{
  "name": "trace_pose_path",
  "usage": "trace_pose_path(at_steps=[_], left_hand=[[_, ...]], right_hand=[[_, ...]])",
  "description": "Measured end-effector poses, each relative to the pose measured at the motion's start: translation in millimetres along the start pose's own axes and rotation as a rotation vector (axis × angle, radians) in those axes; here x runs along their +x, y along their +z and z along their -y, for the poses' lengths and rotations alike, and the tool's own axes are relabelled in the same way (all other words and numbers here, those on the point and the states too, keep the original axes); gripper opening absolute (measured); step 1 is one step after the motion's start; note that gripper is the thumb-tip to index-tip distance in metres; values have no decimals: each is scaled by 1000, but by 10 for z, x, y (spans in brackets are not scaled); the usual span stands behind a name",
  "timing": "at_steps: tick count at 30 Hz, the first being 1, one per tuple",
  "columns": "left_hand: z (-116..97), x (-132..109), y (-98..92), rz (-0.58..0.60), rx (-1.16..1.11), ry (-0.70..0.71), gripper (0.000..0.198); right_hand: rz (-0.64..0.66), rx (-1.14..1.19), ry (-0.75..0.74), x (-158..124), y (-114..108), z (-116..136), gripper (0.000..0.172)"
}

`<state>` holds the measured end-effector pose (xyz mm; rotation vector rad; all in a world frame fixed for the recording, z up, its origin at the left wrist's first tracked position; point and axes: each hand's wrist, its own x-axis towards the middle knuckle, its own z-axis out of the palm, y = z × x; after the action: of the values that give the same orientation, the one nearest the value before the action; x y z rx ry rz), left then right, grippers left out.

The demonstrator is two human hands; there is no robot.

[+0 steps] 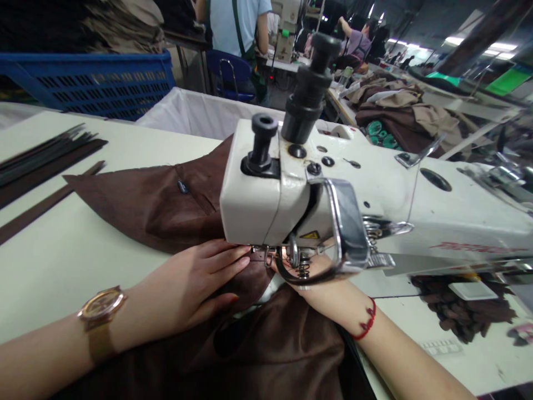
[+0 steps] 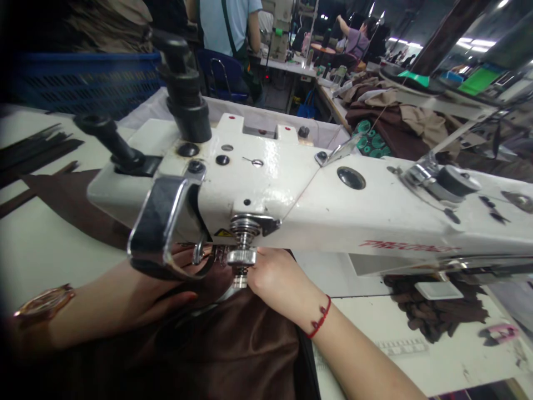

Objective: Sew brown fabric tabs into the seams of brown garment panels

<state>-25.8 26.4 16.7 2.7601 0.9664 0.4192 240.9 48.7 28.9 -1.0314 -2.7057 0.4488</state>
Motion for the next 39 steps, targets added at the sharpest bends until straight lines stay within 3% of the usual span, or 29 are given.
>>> trace_pose_path(at_steps=[8,13,25,39], left_hand=[[-2,45,-28,7,42,-1,41],[13,52,-26,-57,38,-2,41],[45,99,-73,-23,-75,-28,40],[54,138,-113,-31,-89,-23,38]], right_hand=[[33,128,77,3,29,-74,27],[25,115,74,-7,52,-118,27],[17,99,143,1,10,-103,32],[81,88,110,-26,55,-182,32]])
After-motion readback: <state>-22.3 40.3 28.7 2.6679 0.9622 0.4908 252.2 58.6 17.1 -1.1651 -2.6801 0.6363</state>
